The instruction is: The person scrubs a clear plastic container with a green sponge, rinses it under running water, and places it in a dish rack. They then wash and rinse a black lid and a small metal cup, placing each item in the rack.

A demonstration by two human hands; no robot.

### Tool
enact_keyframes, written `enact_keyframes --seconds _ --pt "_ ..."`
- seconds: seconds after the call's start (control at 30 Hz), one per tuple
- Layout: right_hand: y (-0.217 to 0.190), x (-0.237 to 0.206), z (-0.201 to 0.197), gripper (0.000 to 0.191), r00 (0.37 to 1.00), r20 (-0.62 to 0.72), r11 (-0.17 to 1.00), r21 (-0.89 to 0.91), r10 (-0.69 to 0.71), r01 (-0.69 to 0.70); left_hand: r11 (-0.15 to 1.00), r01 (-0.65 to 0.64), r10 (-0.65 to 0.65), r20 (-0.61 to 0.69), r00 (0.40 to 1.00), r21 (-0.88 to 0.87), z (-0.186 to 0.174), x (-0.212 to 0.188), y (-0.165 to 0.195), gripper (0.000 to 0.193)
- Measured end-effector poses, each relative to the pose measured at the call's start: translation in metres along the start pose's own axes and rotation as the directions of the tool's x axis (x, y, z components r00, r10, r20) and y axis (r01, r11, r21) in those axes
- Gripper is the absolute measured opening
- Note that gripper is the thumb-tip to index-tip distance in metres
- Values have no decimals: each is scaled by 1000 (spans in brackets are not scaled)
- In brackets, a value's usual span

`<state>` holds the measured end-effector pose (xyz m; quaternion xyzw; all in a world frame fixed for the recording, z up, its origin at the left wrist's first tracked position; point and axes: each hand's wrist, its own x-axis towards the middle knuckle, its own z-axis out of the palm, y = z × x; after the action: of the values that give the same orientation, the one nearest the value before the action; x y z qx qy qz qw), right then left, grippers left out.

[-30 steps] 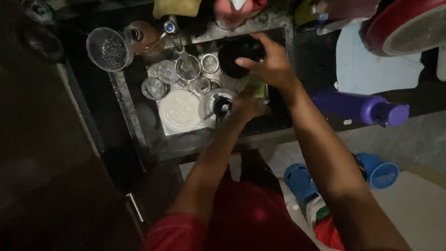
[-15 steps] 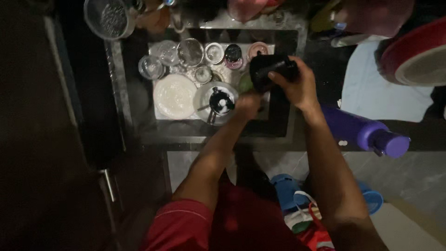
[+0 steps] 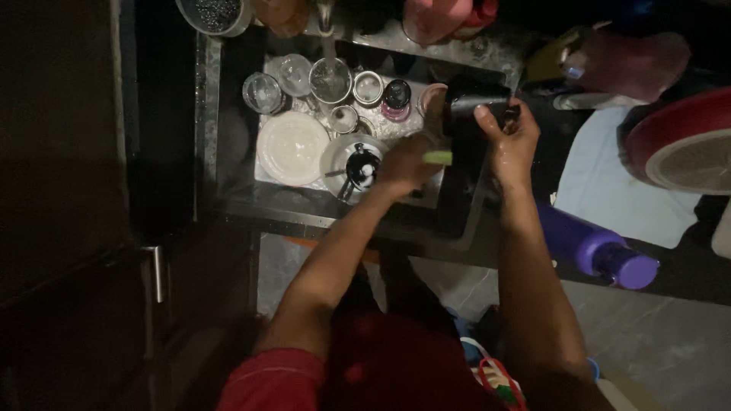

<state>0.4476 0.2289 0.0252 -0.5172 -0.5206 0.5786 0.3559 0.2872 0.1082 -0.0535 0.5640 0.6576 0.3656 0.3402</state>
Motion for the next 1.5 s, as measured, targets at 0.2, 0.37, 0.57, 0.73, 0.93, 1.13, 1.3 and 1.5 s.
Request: enact_keyframes --seconds 0.2,0.37,0.57,0.73,0.93,1.13,1.3,1.5 --pt "-10 -1 7 26 1000 -2 999 45 5 -5 889 426 -458 -299 837 -168 -52 -36 -15 32" --pt "-10 -10 12 23 989 131 982 186 -71 45 927 205 -58 -420 906 314 -50 -51 -36 45" --pt "13 -13 10 21 996 76 994 109 -40 32 937 -33 34 4 999 348 59 -31 -23 29" --pt "30 -19 4 27 997 64 988 148 32 -41 864 417 -385 -165 908 281 99 -16 -10 34" --pt "18 -32 -7 22 996 39 988 132 81 -85 943 266 -125 -528 840 200 84 -8 4 36" --pt "-30 -44 5 24 975 195 809 552 110 -202 939 338 -343 -100 934 -64 -17 -8 6 38" --pt "-66 -47 45 49 919 370 534 753 139 -384 898 397 -411 -40 911 -191 -134 9 5 34" --pt "-81 -46 98 45 932 362 458 833 -27 -310 928 279 -254 -130 959 245 -217 64 0 39"
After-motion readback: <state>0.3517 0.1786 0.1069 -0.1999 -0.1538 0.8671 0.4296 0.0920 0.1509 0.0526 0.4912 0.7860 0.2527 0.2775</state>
